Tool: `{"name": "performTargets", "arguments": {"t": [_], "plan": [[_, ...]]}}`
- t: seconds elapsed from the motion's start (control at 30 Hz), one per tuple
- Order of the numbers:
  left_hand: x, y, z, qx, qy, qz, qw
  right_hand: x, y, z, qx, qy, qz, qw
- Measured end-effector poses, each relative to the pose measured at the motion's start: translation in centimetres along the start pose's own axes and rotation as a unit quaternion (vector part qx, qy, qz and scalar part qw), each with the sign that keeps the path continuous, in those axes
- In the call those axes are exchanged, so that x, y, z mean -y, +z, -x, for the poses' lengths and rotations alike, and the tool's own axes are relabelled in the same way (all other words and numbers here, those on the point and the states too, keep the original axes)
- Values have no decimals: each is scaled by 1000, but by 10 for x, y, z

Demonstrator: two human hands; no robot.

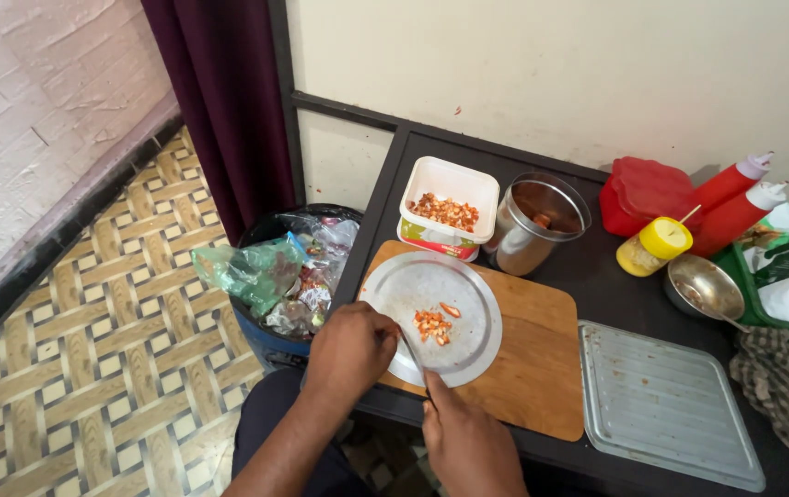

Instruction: The person cuts small food pieces on a plate with a knife and moves the cut pieces into a plastic container. They then take more pieces from a steel container, tear them by hand, and briefly handle a cloth bag before returning to the food.

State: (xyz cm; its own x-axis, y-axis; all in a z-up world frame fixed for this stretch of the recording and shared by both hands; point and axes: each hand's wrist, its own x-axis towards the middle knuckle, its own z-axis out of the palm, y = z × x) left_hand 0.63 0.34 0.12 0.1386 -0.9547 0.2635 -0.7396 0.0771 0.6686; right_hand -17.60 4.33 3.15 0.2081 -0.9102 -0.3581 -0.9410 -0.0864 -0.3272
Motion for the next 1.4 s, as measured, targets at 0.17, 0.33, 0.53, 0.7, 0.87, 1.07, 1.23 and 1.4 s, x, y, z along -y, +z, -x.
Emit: {"name": "performTargets", "arguments": {"t": [0.17,0.33,0.53,0.7,0.87,1.07,1.23,1.4], "plan": [[-4,4,1,-17,4,-24,1000,-10,17,-19,-74,-83,-14,994],[-10,6,0,-32,-2,-58,998,-20,11,-11,-100,-107,12,989],[-13,19,-10,-28,70,-39,996,-43,-5,8,-87,15,-1,996],[-13,40,-16,4,67,-34,997,-56,-17,7,-148,-32,-90,984],[-19,35,-16,7,51,13,999,-65,-15,1,-121,15,-60,991],[-39,32,-43,21,135,-41,990,-72,-23,7,-127,6,-111,986],[-51,55,-75,159,64,-132,976,-97,-12,5,-208,-41,-151,966],[-34,79,-95,169,17,-153,973,-103,1,0,-196,-36,-138,970]]}}
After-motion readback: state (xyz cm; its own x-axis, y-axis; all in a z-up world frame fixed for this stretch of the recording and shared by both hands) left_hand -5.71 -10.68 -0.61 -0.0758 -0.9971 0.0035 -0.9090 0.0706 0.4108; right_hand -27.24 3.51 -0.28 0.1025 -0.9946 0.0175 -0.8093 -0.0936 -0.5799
